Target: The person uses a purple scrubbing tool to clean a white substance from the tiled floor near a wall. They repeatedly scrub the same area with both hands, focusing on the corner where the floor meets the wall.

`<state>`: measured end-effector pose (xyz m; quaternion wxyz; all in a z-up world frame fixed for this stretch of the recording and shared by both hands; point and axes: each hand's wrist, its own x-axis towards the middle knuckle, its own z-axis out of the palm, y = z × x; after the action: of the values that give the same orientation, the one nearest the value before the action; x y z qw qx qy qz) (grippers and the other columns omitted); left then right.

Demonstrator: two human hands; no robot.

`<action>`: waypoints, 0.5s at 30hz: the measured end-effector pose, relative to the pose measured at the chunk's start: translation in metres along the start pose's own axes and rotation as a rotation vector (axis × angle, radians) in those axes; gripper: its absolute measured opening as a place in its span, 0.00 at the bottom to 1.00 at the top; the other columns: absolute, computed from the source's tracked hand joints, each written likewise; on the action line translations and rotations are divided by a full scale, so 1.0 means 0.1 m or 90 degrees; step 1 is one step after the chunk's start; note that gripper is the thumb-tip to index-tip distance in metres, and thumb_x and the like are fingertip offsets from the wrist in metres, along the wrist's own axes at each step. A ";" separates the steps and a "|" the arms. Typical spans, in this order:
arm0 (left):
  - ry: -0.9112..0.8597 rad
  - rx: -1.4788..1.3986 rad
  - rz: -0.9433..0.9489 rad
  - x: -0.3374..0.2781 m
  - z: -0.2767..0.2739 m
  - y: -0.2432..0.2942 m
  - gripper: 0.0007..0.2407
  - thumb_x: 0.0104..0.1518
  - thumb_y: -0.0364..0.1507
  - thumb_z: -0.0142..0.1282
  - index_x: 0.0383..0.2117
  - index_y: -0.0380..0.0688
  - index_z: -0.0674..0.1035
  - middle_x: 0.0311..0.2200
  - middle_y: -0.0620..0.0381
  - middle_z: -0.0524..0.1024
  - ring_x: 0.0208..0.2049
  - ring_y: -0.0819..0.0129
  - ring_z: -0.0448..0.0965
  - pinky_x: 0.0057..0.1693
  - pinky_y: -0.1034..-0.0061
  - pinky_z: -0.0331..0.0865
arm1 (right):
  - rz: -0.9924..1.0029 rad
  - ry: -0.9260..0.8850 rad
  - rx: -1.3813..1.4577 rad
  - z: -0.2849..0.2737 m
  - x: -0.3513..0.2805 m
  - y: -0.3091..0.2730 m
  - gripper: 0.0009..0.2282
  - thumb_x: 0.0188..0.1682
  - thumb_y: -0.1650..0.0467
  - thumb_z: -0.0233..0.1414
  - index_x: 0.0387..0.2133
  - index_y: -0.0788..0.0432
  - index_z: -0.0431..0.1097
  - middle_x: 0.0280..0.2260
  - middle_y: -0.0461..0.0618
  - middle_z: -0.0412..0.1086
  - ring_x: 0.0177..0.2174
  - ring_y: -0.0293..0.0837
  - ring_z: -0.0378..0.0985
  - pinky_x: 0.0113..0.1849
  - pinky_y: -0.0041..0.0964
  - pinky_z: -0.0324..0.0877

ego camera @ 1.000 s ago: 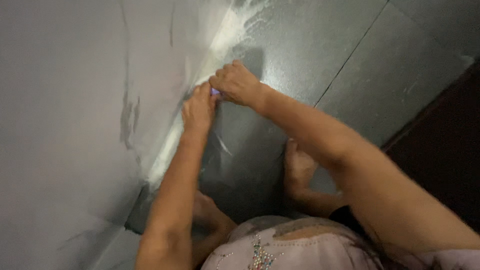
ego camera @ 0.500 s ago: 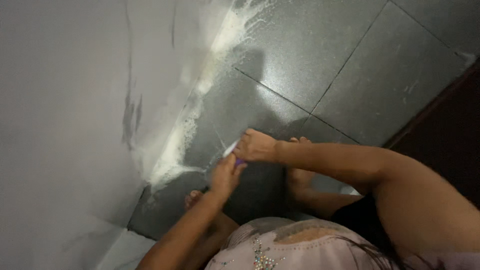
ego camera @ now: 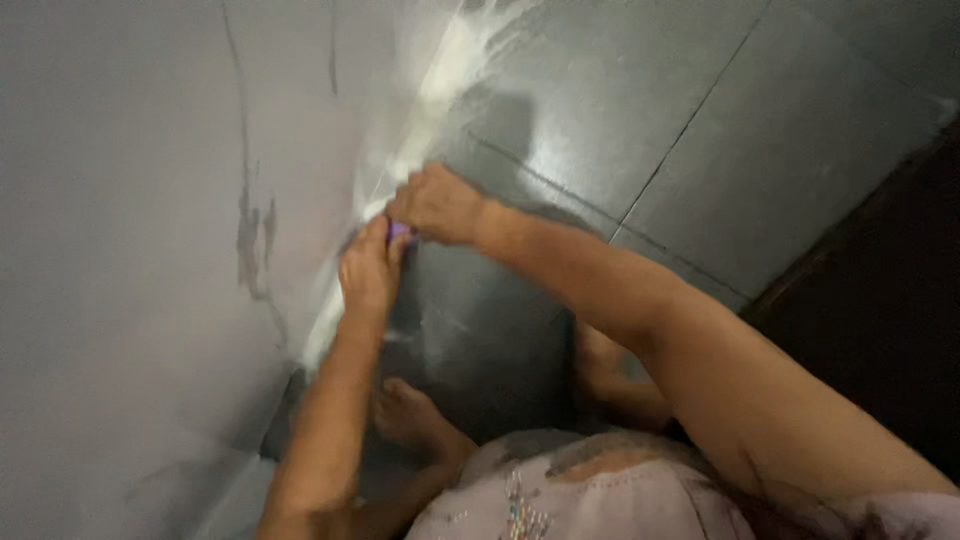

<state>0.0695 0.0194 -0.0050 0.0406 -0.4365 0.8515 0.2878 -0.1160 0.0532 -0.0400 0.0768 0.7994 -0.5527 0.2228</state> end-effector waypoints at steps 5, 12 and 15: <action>-0.125 -0.051 -0.082 -0.46 0.39 0.54 0.13 0.64 0.39 0.52 0.47 0.44 0.77 0.42 0.44 0.79 0.47 0.43 0.79 0.54 0.50 0.71 | -0.036 -0.057 0.176 -0.25 -0.80 -0.06 0.10 0.45 0.62 0.57 0.21 0.48 0.65 0.17 0.42 0.66 0.20 0.47 0.68 0.28 0.45 0.63; -0.223 -0.097 0.036 -0.48 0.98 1.45 0.12 0.61 0.42 0.55 0.36 0.46 0.74 0.31 0.44 0.79 0.38 0.43 0.82 0.44 0.51 0.73 | -0.097 -0.136 0.091 -1.23 -1.53 0.37 0.05 0.46 0.68 0.55 0.25 0.48 0.65 0.18 0.41 0.65 0.20 0.43 0.71 0.27 0.43 0.65; -0.208 -0.077 0.046 -0.21 0.98 1.31 0.13 0.61 0.44 0.54 0.35 0.49 0.74 0.29 0.49 0.79 0.38 0.48 0.83 0.44 0.56 0.74 | -0.096 -0.158 0.150 -0.98 -1.33 0.57 0.07 0.47 0.70 0.53 0.22 0.50 0.63 0.17 0.41 0.64 0.20 0.46 0.71 0.25 0.45 0.64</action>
<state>-0.0353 0.1455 -0.0199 0.1419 -0.3550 0.8296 0.4068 -0.2334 0.1810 -0.0185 -0.0695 0.8632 -0.4669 0.1791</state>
